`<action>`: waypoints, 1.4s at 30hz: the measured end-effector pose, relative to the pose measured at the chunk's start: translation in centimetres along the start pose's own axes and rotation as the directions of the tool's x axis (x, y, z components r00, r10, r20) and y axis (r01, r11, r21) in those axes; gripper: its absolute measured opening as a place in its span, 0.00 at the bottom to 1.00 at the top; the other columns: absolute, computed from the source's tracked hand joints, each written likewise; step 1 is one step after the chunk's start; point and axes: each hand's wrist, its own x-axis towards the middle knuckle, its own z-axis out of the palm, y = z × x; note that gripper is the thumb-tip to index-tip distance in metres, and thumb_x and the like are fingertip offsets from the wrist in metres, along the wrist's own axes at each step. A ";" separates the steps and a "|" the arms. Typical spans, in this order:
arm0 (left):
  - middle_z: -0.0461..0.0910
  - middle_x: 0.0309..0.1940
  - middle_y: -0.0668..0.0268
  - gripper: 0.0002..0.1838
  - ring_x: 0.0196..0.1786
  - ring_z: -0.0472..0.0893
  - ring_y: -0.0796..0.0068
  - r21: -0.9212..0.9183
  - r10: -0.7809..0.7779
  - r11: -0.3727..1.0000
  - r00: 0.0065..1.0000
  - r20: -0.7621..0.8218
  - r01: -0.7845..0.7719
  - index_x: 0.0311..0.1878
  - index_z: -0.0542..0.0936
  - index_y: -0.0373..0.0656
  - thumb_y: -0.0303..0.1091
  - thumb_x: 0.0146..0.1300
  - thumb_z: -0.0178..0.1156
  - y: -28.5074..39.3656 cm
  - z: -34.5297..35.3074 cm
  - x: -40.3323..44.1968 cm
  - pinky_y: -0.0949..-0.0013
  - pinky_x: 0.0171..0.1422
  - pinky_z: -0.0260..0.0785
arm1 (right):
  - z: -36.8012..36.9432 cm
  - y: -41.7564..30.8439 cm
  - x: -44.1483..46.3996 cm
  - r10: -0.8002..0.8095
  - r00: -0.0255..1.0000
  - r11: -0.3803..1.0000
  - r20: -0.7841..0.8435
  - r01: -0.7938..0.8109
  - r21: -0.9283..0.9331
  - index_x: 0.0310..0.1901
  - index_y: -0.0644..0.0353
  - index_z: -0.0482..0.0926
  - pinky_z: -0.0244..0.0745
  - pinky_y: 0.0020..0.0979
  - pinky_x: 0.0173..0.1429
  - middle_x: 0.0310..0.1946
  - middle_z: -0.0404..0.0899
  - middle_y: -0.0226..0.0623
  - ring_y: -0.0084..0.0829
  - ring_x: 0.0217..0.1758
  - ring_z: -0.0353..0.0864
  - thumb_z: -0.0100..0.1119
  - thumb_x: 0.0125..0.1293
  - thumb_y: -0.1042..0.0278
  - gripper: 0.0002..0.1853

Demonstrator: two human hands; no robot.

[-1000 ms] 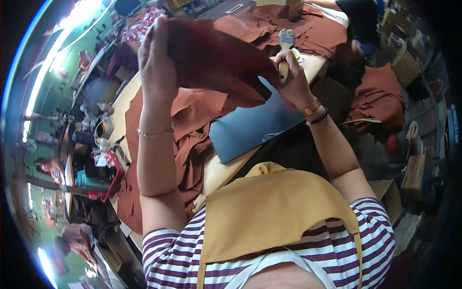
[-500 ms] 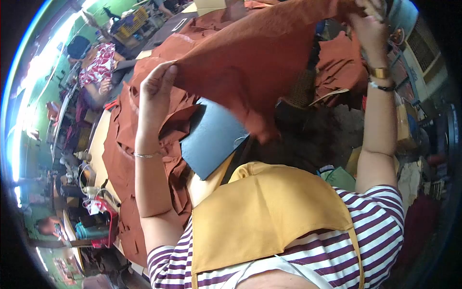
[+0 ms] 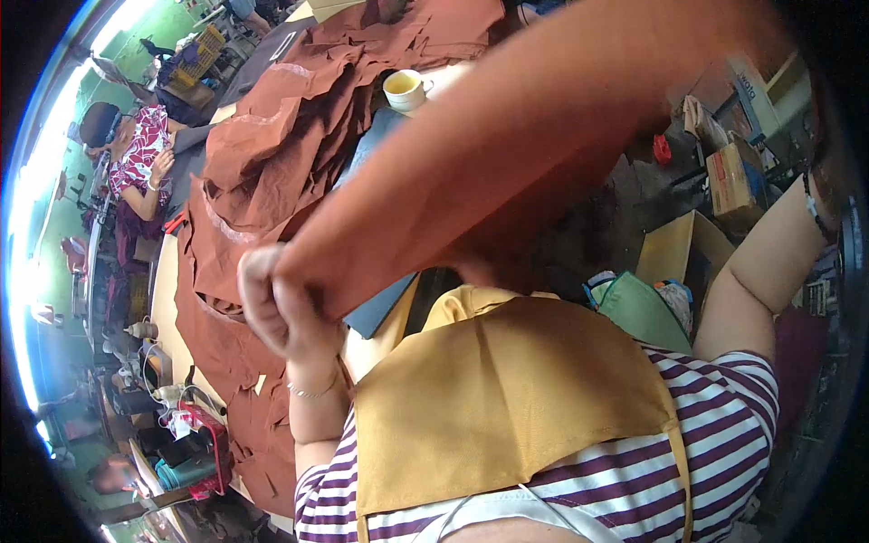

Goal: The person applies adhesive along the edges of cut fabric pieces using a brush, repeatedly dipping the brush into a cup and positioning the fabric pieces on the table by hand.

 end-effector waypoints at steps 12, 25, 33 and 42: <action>0.72 0.36 0.75 0.01 0.41 0.68 0.87 0.010 -0.480 0.877 0.877 -0.027 0.480 0.42 0.74 0.42 0.25 0.73 0.54 -11.6 -2.1 -9.4 0.82 0.48 0.61 | 10.5 -9.3 -12.6 0.126 0.720 0.558 0.682 -0.620 0.551 0.39 0.57 0.68 0.71 0.29 0.46 0.32 0.71 0.35 0.28 0.38 0.77 0.57 0.58 0.79 0.10; 0.77 0.41 0.69 0.03 0.47 0.73 0.84 0.123 -0.578 0.810 0.816 0.001 0.574 0.45 0.73 0.39 0.24 0.73 0.51 -15.3 -4.8 -9.4 0.78 0.53 0.67 | 19.2 -13.3 -20.0 0.286 0.677 0.487 0.678 -0.712 0.505 0.42 0.55 0.70 0.74 0.39 0.39 0.29 0.77 0.46 0.52 0.39 0.82 0.56 0.62 0.76 0.09; 0.80 0.34 0.60 0.05 0.38 0.77 0.75 0.524 -0.448 0.717 0.880 -0.161 0.461 0.44 0.75 0.37 0.26 0.69 0.53 -19.8 -3.6 -6.7 0.70 0.44 0.70 | 27.5 -15.3 -19.2 0.318 0.558 0.582 0.767 -0.753 0.307 0.41 0.52 0.71 0.76 0.45 0.43 0.44 0.80 0.39 0.43 0.44 0.82 0.61 0.60 0.73 0.10; 0.81 0.37 0.57 0.26 0.32 0.79 0.65 0.827 -0.426 0.403 0.880 -0.209 0.392 0.59 0.70 0.38 0.43 0.65 0.63 -20.8 -4.6 -6.2 0.66 0.40 0.72 | 17.3 -30.1 -22.2 -0.081 0.634 0.526 0.769 -0.628 0.574 0.48 0.50 0.69 0.67 0.54 0.63 0.36 0.78 0.33 0.44 0.45 0.81 0.68 0.60 0.48 0.23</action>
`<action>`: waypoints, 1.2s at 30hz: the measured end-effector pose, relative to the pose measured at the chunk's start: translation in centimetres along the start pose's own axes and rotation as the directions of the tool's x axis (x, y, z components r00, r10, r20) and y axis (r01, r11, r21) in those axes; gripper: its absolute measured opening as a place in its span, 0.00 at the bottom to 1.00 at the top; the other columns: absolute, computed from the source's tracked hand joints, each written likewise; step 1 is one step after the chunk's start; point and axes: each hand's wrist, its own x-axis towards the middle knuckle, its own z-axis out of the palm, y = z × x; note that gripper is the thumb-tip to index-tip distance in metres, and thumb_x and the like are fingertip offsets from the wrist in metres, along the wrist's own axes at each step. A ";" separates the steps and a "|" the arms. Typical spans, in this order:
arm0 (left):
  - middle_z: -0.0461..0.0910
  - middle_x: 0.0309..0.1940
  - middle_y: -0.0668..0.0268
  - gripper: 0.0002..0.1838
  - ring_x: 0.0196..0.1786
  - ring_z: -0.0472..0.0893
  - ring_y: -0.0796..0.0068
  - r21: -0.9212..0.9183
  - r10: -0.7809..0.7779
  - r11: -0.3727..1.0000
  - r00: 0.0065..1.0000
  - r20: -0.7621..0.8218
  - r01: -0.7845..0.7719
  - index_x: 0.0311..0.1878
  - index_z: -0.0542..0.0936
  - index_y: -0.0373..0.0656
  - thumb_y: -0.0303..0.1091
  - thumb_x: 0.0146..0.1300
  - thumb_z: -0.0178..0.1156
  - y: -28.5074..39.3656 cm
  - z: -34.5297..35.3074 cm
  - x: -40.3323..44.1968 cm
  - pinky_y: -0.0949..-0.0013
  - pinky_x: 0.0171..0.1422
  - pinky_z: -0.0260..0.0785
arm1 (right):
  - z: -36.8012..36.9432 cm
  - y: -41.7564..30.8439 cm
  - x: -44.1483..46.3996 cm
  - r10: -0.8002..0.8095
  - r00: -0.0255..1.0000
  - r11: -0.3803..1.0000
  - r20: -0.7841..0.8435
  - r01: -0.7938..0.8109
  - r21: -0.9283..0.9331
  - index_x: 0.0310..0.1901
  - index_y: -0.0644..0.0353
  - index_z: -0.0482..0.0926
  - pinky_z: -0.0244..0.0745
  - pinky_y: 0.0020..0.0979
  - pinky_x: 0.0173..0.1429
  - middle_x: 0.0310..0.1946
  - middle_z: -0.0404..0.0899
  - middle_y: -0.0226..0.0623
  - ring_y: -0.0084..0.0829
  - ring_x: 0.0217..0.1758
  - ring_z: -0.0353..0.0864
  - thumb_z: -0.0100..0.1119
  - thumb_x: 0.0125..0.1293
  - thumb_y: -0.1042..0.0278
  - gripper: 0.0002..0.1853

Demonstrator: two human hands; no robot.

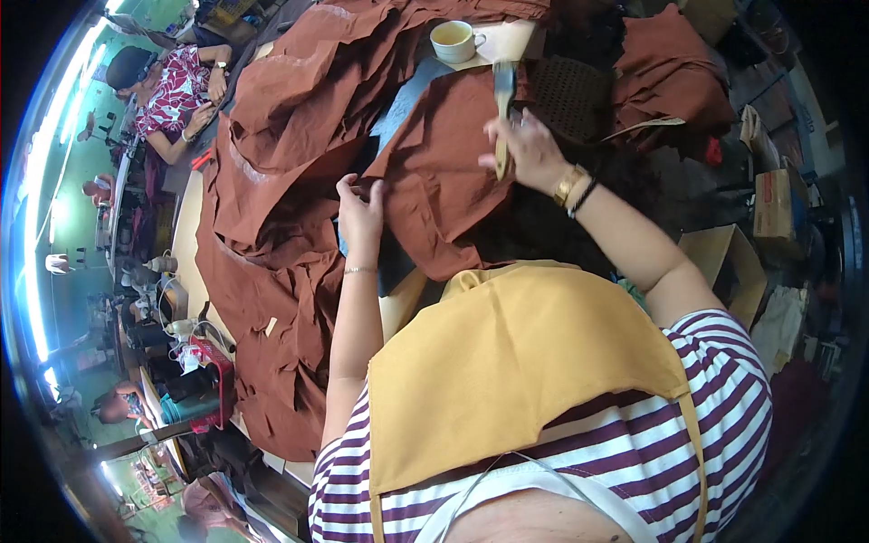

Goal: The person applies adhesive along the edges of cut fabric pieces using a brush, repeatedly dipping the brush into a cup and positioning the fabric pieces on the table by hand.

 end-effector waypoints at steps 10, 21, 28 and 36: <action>0.79 0.29 0.61 0.23 0.32 0.80 0.59 -0.113 0.082 0.991 0.994 0.079 -0.073 0.61 0.74 0.54 0.37 0.63 0.65 0.6 -1.2 -5.0 0.60 0.38 0.71 | 3.2 0.0 -2.1 0.033 0.999 0.999 -0.033 -0.033 0.011 0.45 0.49 0.66 0.60 0.61 0.68 0.33 0.79 0.41 0.50 0.45 0.81 0.62 0.63 0.45 0.22; 0.62 0.70 0.51 0.33 0.74 0.58 0.48 0.332 0.463 0.793 0.859 0.217 -0.511 0.69 0.67 0.51 0.55 0.65 0.58 4.4 1.6 -1.0 0.39 0.72 0.53 | -2.1 3.7 -0.8 0.274 0.950 0.938 -0.149 -0.230 0.260 0.43 0.57 0.77 0.80 0.28 0.46 0.38 0.84 0.37 0.32 0.41 0.86 0.64 0.67 0.55 0.14; 0.50 0.77 0.51 0.44 0.78 0.50 0.45 0.283 0.173 0.925 0.943 0.284 -0.255 0.74 0.62 0.52 0.69 0.61 0.53 3.3 5.5 0.1 0.31 0.74 0.41 | -4.9 7.1 0.5 0.358 0.850 0.890 -0.386 -0.185 0.417 0.44 0.58 0.75 0.79 0.30 0.49 0.42 0.86 0.37 0.32 0.46 0.86 0.62 0.69 0.55 0.15; 0.46 0.79 0.53 0.53 0.80 0.43 0.49 0.336 0.150 0.893 0.902 0.404 -0.299 0.76 0.57 0.54 0.76 0.53 0.55 7.2 4.7 -3.8 0.30 0.74 0.36 | 2.1 5.2 -6.6 0.812 0.542 0.403 -0.217 -0.251 0.880 0.43 0.57 0.64 0.73 0.32 0.56 0.43 0.83 0.41 0.24 0.46 0.80 0.58 0.72 0.61 0.14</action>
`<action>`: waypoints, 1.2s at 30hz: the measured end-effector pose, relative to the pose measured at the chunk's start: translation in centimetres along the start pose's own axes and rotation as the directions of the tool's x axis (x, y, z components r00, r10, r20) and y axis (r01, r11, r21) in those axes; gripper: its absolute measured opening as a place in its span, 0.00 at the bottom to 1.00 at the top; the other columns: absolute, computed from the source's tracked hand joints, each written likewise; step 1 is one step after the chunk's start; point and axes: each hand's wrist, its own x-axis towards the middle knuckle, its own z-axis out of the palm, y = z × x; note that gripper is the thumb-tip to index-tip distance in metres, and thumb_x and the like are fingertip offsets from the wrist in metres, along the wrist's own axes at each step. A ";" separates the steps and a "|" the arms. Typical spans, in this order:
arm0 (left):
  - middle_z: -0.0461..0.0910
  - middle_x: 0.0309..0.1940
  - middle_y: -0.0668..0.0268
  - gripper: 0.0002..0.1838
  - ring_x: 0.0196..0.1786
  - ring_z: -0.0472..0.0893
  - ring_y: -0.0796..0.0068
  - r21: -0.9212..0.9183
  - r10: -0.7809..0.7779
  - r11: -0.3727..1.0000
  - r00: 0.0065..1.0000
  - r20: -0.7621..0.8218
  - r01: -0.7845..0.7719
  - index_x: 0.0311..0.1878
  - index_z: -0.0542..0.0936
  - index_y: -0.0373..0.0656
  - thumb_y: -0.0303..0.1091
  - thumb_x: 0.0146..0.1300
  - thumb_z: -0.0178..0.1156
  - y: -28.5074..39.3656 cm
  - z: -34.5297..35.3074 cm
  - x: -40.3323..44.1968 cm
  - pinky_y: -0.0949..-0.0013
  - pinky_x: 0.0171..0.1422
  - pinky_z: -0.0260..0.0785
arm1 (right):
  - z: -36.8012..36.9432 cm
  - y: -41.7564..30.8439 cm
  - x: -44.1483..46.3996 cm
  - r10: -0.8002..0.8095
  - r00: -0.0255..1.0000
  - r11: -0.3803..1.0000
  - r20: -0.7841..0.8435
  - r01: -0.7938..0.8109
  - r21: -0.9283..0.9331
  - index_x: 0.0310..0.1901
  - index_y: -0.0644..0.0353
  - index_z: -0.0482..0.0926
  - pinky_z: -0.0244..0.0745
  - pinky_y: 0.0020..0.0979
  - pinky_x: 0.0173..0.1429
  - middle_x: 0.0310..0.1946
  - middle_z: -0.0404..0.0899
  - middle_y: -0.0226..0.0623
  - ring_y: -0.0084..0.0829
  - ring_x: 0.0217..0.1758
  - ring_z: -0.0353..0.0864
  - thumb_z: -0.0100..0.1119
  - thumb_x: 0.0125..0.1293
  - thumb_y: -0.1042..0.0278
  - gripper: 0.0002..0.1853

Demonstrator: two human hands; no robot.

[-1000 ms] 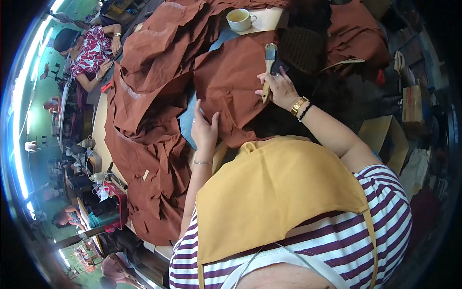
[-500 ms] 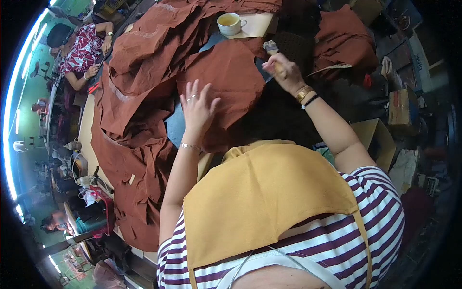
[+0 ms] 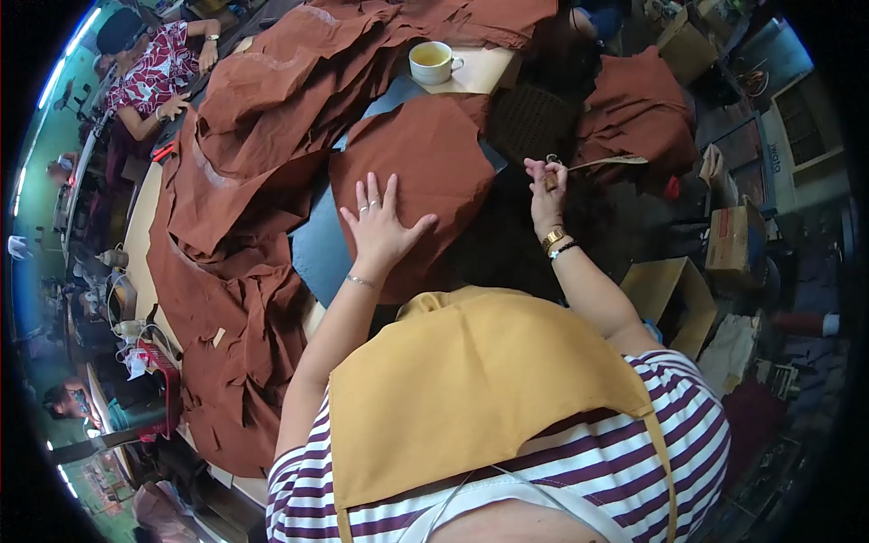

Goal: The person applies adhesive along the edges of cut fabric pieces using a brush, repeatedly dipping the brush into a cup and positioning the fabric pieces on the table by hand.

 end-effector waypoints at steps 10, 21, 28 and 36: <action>0.45 0.79 0.54 0.46 0.81 0.42 0.52 -0.117 0.017 0.993 1.000 -0.007 -0.018 0.77 0.57 0.55 0.70 0.61 0.52 -3.5 0.0 -0.7 0.34 0.76 0.32 | 2.4 -11.3 14.2 -0.243 0.925 0.933 0.293 0.305 -0.189 0.51 0.58 0.82 0.70 0.19 0.29 0.22 0.78 0.26 0.15 0.22 0.73 0.46 0.77 0.46 0.23; 0.51 0.77 0.55 0.49 0.80 0.47 0.52 -0.091 0.056 0.994 0.998 -0.017 -0.057 0.74 0.64 0.56 0.73 0.52 0.58 -3.3 -2.0 -2.6 0.36 0.77 0.37 | 20.2 -6.2 26.3 -0.109 0.625 0.459 0.773 0.721 -0.519 0.37 0.58 0.87 0.79 0.37 0.48 0.34 0.86 0.44 0.40 0.39 0.86 0.72 0.54 0.48 0.20; 0.50 0.78 0.56 0.49 0.80 0.46 0.53 -0.088 0.025 0.996 1.000 0.011 -0.024 0.74 0.63 0.57 0.73 0.53 0.56 -3.2 -2.0 -2.4 0.38 0.78 0.35 | 21.0 -4.5 29.4 0.348 0.661 0.639 0.664 0.351 -0.684 0.34 0.59 0.84 0.79 0.31 0.40 0.30 0.84 0.35 0.27 0.35 0.83 0.73 0.54 0.49 0.20; 0.49 0.78 0.56 0.44 0.80 0.45 0.53 -0.148 -0.045 0.988 0.999 0.031 0.049 0.72 0.65 0.55 0.70 0.57 0.56 -2.8 -1.7 -2.1 0.34 0.77 0.34 | 17.2 -4.1 27.3 0.282 0.791 0.957 0.543 -0.190 -0.221 0.39 0.54 0.83 0.77 0.23 0.39 0.32 0.83 0.25 0.17 0.32 0.78 0.72 0.60 0.55 0.14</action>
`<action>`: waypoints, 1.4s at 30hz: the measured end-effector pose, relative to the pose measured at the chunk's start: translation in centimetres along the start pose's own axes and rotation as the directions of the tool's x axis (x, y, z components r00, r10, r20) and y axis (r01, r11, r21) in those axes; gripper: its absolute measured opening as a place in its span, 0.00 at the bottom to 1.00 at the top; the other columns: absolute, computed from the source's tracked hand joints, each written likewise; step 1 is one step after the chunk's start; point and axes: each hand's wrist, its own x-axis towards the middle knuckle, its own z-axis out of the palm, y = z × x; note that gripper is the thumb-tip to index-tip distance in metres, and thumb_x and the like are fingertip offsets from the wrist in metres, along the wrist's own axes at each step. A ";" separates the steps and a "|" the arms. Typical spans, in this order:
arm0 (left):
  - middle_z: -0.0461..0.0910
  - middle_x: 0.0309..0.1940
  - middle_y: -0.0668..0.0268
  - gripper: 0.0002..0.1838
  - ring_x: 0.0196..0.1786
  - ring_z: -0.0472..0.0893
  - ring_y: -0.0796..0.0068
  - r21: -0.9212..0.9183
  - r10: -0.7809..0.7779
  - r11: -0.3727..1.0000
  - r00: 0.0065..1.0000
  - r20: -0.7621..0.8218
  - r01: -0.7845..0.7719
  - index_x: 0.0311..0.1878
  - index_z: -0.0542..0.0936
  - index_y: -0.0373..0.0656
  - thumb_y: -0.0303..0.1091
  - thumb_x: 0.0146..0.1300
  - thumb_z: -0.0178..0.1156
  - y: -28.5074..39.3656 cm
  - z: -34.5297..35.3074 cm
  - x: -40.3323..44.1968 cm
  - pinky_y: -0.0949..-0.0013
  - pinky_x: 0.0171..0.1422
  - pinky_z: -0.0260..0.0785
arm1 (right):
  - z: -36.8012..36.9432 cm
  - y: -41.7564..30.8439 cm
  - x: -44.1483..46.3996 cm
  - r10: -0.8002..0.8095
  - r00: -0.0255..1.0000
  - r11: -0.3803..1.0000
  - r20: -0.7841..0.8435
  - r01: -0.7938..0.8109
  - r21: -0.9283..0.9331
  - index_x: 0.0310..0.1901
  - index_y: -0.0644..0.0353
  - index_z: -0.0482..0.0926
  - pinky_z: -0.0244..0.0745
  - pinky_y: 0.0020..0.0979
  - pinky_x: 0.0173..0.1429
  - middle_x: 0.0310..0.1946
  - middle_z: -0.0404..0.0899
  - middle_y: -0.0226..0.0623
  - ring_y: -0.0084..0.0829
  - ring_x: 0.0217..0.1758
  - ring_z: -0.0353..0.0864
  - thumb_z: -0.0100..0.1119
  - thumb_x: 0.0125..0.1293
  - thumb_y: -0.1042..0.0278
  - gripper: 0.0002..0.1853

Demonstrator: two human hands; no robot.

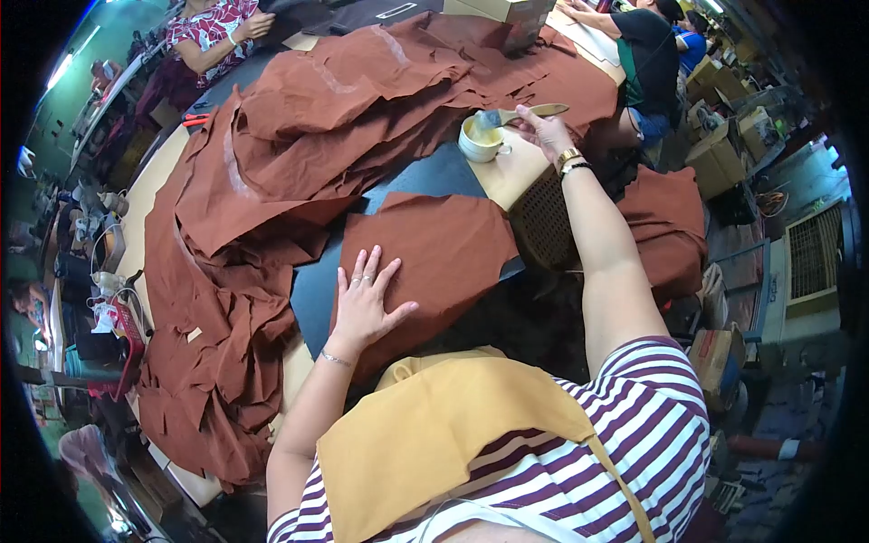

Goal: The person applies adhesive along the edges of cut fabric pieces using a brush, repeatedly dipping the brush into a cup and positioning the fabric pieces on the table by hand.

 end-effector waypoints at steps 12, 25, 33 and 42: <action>0.48 0.78 0.53 0.48 0.80 0.45 0.48 0.054 0.029 0.998 0.997 -0.075 -0.025 0.74 0.63 0.57 0.71 0.54 0.59 1.7 1.2 1.2 0.25 0.72 0.36 | 1.1 -0.9 -11.2 -0.606 0.645 0.117 0.465 0.650 -0.751 0.40 0.46 0.88 0.78 0.38 0.47 0.32 0.85 0.36 0.40 0.38 0.84 0.67 0.60 0.52 0.11; 0.49 0.78 0.54 0.49 0.79 0.46 0.49 0.111 0.181 0.978 0.982 -0.053 -0.174 0.74 0.63 0.58 0.75 0.53 0.56 -0.6 1.1 3.0 0.27 0.73 0.35 | -3.0 -5.9 -28.9 -0.201 0.960 0.913 -0.195 0.256 0.319 0.52 0.59 0.80 0.85 0.28 0.43 0.41 0.84 0.34 0.26 0.41 0.85 0.65 0.67 0.61 0.16; 0.49 0.78 0.54 0.50 0.80 0.46 0.50 0.101 0.187 0.979 0.980 -0.067 -0.179 0.74 0.63 0.57 0.75 0.53 0.55 -0.5 1.4 3.3 0.27 0.74 0.34 | -0.1 2.8 -31.0 -0.332 0.932 0.826 -0.143 0.214 -0.522 0.39 0.61 0.84 0.79 0.26 0.44 0.33 0.86 0.30 0.22 0.37 0.84 0.68 0.59 0.68 0.09; 0.50 0.78 0.53 0.49 0.79 0.47 0.49 0.100 0.197 0.977 0.977 -0.082 -0.188 0.74 0.63 0.57 0.75 0.53 0.55 -0.6 1.6 3.4 0.27 0.73 0.34 | 0.5 -0.8 -29.8 -0.419 0.908 0.465 -0.019 0.197 -0.863 0.31 0.59 0.84 0.82 0.33 0.39 0.27 0.85 0.42 0.37 0.31 0.87 0.66 0.53 0.66 0.07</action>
